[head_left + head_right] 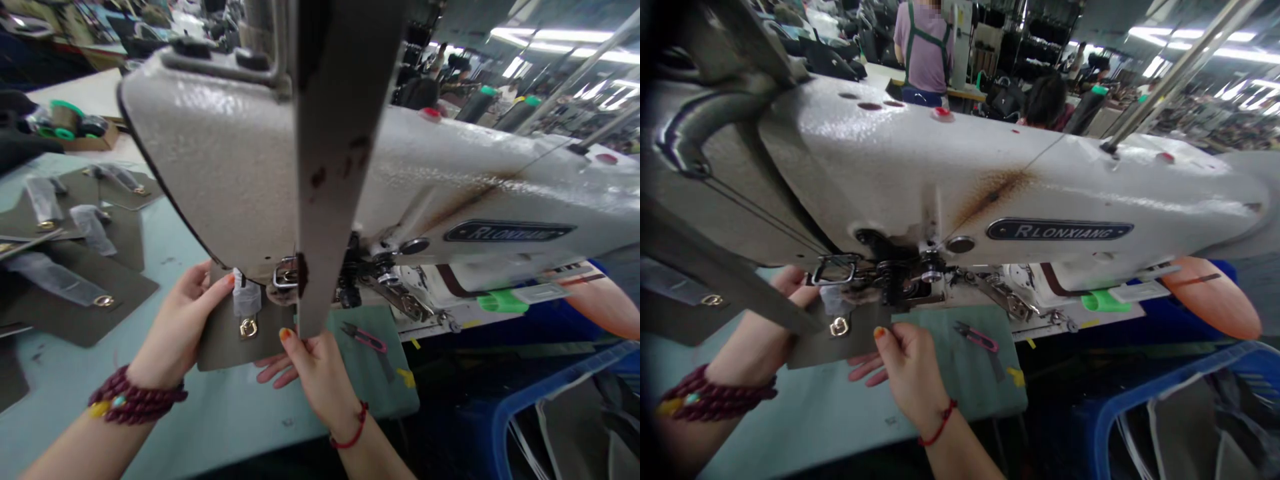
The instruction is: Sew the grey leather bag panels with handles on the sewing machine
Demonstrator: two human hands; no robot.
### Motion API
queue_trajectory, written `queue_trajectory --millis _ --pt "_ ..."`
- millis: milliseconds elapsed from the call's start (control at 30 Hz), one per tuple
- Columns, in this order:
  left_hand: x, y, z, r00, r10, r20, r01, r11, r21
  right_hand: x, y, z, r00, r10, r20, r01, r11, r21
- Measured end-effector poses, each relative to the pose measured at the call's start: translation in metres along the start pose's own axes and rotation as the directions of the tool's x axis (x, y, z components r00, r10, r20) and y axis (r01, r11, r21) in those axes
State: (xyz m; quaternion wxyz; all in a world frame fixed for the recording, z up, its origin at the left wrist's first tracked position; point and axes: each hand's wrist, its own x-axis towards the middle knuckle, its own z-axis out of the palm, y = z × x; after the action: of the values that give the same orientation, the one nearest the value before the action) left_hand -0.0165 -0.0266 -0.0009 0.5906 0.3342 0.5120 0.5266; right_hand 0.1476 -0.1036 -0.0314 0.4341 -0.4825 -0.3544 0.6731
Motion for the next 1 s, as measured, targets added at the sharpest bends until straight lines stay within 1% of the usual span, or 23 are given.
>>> queue_trajectory --millis 67,133,167,200,233,267,333,400,433,533,633,700,800,1000 --pt "-0.025 -0.025 -0.010 0.996 -0.093 0.001 0.093 0.993 -0.067 -0.002 0.002 -0.001 1.000 0.013 0.020 -0.014 1.000 0.026" --pt "-0.050 -0.051 -0.013 0.991 -0.130 -0.004 0.126 0.967 -0.223 -0.003 0.003 -0.002 0.999 -0.001 0.033 0.000 0.999 0.045" --pt "-0.060 -0.062 -0.011 0.991 -0.135 0.006 0.131 0.952 -0.275 -0.003 0.002 -0.002 0.999 -0.011 0.039 0.009 0.999 0.052" --pt "-0.068 -0.071 -0.007 0.987 -0.157 0.036 0.161 0.943 -0.292 -0.004 0.002 -0.002 0.999 -0.020 0.049 0.018 0.998 0.055" --pt "-0.073 -0.076 -0.002 0.980 -0.193 0.052 0.200 0.939 -0.279 -0.004 0.001 -0.002 0.998 -0.030 0.056 0.026 0.998 0.054" --pt "-0.076 -0.079 0.003 0.969 -0.242 0.038 0.244 0.939 -0.244 -0.004 0.001 -0.001 0.998 -0.037 0.060 0.034 0.998 0.045" --pt "-0.074 -0.079 0.012 0.942 -0.331 -0.053 0.321 0.936 -0.144 -0.005 -0.001 -0.001 0.998 -0.046 0.050 0.046 0.999 0.009" --pt "-0.069 -0.074 0.015 0.930 -0.344 -0.131 0.340 0.939 -0.049 -0.007 -0.001 0.000 0.999 -0.044 0.025 0.044 0.999 -0.024" --pt "-0.067 -0.072 0.014 0.934 -0.331 -0.132 0.333 0.943 -0.003 -0.008 -0.001 0.000 0.999 -0.039 0.006 0.039 0.999 -0.038" --pt "-0.065 -0.067 0.006 0.950 -0.303 -0.073 0.309 0.946 0.099 -0.012 -0.001 -0.001 0.999 -0.030 -0.027 0.028 0.997 -0.071" --pt "-0.065 -0.066 0.000 0.942 -0.332 -0.050 0.336 0.929 0.154 -0.013 -0.003 -0.001 0.999 -0.034 -0.033 0.032 0.996 -0.084" --pt "-0.063 -0.066 0.000 0.940 -0.340 -0.028 0.339 0.925 0.169 -0.012 -0.005 -0.001 0.998 -0.047 -0.035 0.044 0.996 -0.081" --pt "-0.057 -0.064 0.004 0.942 -0.333 0.038 0.326 0.936 0.130 -0.006 -0.008 -0.001 0.996 -0.076 -0.045 0.072 0.993 -0.093" --pt "-0.043 -0.054 0.015 0.923 -0.357 0.146 0.360 0.933 0.005 0.007 -0.015 -0.001 0.990 -0.112 -0.080 0.100 0.984 -0.145"
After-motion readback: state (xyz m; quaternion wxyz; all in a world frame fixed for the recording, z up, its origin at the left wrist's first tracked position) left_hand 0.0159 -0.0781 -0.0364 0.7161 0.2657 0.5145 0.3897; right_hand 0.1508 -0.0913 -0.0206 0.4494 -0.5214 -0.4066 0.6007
